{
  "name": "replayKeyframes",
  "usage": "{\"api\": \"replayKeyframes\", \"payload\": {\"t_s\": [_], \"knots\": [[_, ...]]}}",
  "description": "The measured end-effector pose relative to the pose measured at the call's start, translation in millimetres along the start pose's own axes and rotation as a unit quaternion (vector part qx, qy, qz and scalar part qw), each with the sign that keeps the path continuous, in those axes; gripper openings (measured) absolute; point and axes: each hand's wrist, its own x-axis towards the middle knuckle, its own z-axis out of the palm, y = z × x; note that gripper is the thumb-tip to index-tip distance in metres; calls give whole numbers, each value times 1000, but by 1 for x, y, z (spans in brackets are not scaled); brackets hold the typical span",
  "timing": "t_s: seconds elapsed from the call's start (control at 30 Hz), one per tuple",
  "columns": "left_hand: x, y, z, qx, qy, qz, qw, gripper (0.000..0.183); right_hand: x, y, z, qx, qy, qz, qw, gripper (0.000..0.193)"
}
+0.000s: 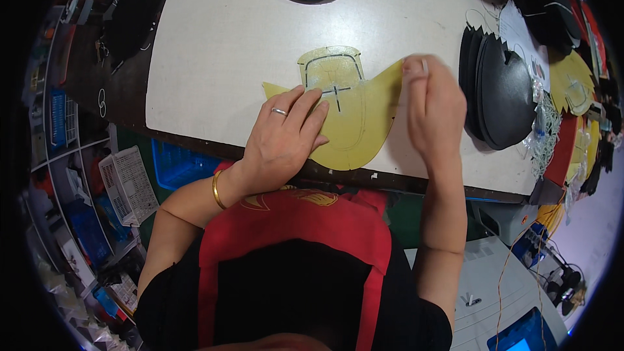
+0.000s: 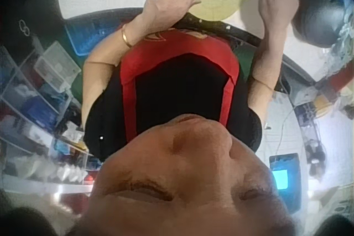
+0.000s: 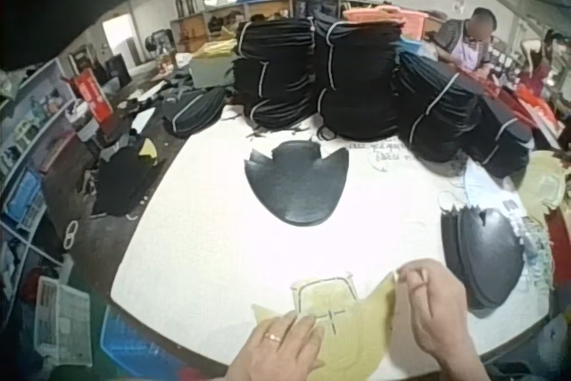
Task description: Organizing and aligning pre-cut shoe components using a template.
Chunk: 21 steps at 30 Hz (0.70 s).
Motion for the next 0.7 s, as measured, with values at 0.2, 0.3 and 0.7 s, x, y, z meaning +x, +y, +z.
{"api": "replayKeyframes", "payload": {"t_s": [0.2, 0.3, 0.7], "knots": [[0, 0, 2, 17, -15, -8, 1000, 57, -11, 10, 3, -139, 56, -47, 988, 36], [0, 1, 2, 18, -16, -10, 1000, 57, -18, 0, 4, 0, 33, -64, 997, 20], [-3, -2, 3, 48, -25, -18, 998, 52, -20, -7, 10, 83, -103, -18, 991, 19]]}}
